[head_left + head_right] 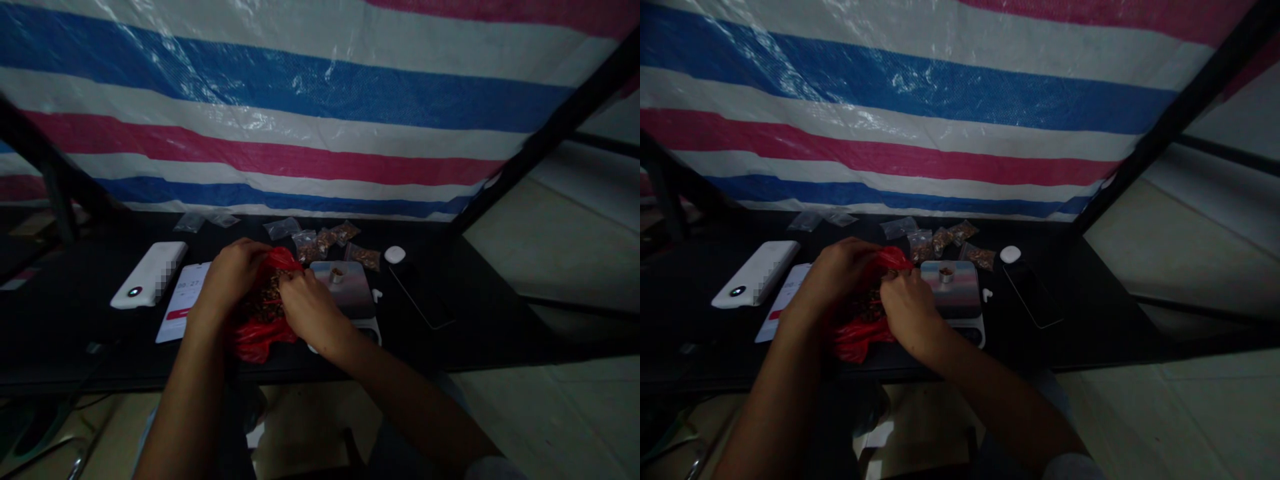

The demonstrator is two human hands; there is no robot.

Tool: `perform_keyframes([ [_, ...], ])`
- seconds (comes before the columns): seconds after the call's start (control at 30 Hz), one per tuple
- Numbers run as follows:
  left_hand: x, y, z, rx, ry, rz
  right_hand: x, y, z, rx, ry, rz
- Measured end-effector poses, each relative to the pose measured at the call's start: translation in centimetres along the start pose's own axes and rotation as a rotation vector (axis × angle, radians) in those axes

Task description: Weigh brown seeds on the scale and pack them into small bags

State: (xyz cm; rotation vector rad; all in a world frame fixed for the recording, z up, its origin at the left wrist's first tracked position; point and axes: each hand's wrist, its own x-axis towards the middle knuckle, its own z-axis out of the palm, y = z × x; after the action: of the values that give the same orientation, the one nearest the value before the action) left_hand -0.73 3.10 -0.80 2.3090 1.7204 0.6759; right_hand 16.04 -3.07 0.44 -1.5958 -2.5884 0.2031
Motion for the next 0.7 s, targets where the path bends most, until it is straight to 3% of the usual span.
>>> perform_keyframes([
  [0.17,-0.2,0.0,-0.5,-0.010,0.055,-0.047,0.3,0.4,0.5,0.034,0.023,-0.064],
  [0.3,-0.3,0.1,-0.5,0.004,0.063,-0.071,0.4,0.4,0.4,0.010,0.000,-0.008],
  [0.43,0.0,0.7,-0.3,0.028,0.118,0.009,0.6,0.3,0.0,0.008,-0.081,-0.003],
  [0.53,0.1,1.2,-0.4,0.022,0.198,0.103,0.7,0.5,0.2,0.016,-0.049,-0.050],
  [0.6,0.0,1.4,-0.5,-0.059,0.140,0.159,0.7,0.6,0.5,0.019,-0.024,-0.062],
  [0.7,-0.7,1.3,-0.3,-0.178,-0.120,0.179,0.8,0.9,0.8,0.032,-0.036,-0.068],
])
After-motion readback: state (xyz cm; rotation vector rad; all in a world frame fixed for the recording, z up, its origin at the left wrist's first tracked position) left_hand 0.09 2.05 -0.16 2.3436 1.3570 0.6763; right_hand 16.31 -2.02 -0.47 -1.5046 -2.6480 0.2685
